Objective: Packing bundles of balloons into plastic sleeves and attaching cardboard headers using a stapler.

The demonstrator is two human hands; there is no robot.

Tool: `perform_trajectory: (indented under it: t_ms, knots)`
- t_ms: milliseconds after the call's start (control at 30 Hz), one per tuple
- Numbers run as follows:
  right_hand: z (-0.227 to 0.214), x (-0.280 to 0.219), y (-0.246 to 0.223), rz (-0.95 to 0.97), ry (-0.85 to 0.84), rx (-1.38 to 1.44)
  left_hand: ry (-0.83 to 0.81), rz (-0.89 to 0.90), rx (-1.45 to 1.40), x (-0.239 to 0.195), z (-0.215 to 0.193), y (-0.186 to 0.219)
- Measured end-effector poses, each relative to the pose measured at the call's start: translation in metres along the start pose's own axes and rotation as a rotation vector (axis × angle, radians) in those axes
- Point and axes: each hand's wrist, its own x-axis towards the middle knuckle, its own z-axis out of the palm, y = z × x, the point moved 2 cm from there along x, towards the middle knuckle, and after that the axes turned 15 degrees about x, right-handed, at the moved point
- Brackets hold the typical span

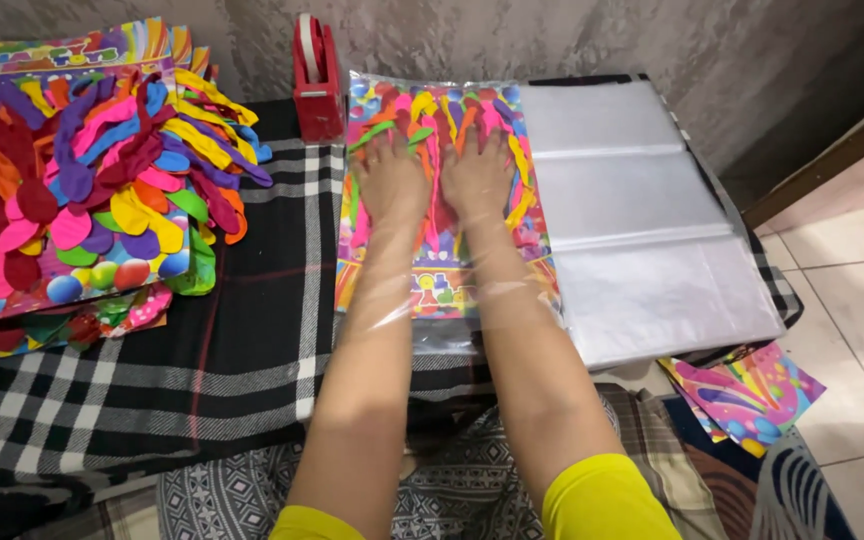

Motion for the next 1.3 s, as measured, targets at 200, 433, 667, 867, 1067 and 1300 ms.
perform_trajectory:
  t_ms: [200,433,667,867,1067,1300]
  knots:
    - [0.033,0.020,0.029,-0.073,0.064,-0.081,-0.051,0.125,-0.044,-0.015,-0.054,0.016]
    - [0.026,0.011,0.025,-0.105,0.074,-0.054,-0.035,0.125,-0.015,-0.038,-0.077,0.020]
    - [0.013,0.000,0.017,-0.112,0.073,-0.066,-0.153,-0.013,0.054,-0.025,-0.066,0.010]
    - [0.016,0.000,0.016,-0.065,0.044,-0.077,-0.168,-0.109,0.077,-0.012,-0.038,0.009]
    - [0.012,-0.007,0.006,-0.044,0.031,-0.065,-0.256,-0.105,0.083,-0.012,-0.049,0.010]
    - [0.029,-0.016,0.019,-0.150,0.099,-0.099,-0.225,-0.102,0.035,-0.009,-0.038,0.005]
